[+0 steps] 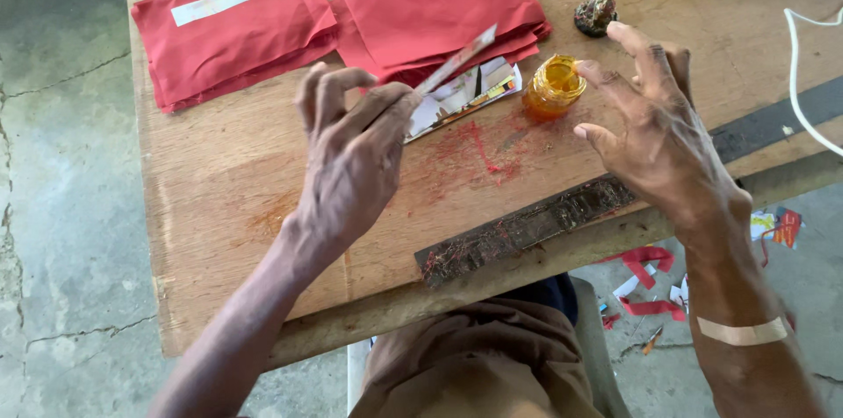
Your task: The person applies adhesive labels to red fabric pouches by picking up a pre-printed label from a metal strip, applying orange liquid adhesive with their finger, and pressing the label onto the center of each pouch.
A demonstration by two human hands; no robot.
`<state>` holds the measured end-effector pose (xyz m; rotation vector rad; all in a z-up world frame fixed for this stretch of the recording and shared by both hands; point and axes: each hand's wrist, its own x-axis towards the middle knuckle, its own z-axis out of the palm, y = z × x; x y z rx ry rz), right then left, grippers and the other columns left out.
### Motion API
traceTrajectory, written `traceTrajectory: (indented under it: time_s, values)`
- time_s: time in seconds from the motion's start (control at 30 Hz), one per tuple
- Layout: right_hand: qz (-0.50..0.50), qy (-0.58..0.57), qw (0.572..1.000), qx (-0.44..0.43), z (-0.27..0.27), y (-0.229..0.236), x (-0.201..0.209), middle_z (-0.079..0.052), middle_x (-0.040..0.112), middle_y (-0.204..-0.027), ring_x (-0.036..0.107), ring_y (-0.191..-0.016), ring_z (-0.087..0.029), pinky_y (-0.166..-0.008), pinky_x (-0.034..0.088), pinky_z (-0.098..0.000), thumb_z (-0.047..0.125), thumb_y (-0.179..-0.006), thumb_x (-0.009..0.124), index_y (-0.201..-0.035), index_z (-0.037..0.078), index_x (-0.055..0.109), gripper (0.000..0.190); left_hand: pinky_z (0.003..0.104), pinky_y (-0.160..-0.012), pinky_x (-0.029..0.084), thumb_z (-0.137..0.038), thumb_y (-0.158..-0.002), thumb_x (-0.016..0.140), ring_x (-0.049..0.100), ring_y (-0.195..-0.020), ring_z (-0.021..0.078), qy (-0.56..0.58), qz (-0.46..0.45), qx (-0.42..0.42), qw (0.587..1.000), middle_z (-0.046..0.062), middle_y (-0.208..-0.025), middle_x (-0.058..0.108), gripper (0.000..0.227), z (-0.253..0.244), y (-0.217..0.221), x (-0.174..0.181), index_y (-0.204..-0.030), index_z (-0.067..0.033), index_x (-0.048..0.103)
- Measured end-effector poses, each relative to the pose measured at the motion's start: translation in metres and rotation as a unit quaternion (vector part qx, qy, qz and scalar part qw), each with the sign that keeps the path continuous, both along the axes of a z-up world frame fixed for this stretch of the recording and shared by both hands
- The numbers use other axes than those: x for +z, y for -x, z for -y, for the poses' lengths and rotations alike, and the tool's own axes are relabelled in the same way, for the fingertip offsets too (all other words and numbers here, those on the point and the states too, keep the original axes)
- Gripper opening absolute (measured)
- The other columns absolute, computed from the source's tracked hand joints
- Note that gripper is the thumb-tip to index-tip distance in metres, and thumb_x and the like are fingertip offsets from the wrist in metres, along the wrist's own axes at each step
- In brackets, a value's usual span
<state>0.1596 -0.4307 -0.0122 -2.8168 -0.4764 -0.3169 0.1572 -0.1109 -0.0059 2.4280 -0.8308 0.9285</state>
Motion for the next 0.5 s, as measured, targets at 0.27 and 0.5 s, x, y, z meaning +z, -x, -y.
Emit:
traceTrajectory:
  time_s: [0.27,0.5]
  values:
    - [0.147,0.012,0.989,0.029,-0.005,0.025,0.021,-0.017,0.047,-0.144,0.047,-0.125,-0.030,-0.101,0.052,-0.0413,0.001,-0.084,0.078,-0.116,0.011,0.067,0.035,0.044,-0.102,0.047,0.005,-0.094,0.068,0.066,-0.109,0.0241,0.091,-0.090,0.013,0.992,0.008,-0.114,0.074,0.022,0.002,0.047,0.000,-0.111,-0.0056,0.076]
    - [0.097,-0.336,0.934,0.069,0.007,0.097,0.019,-0.011,0.059,-0.115,0.062,-0.094,-0.013,-0.077,0.057,-0.0232,0.002,-0.099,0.072,-0.145,0.003,0.049,0.051,0.034,-0.091,0.061,0.001,-0.092,0.067,0.074,-0.105,0.0231,0.271,-0.344,-0.131,0.889,0.011,-0.118,0.075,0.022,0.071,0.077,-0.028,-0.112,-0.0077,0.074]
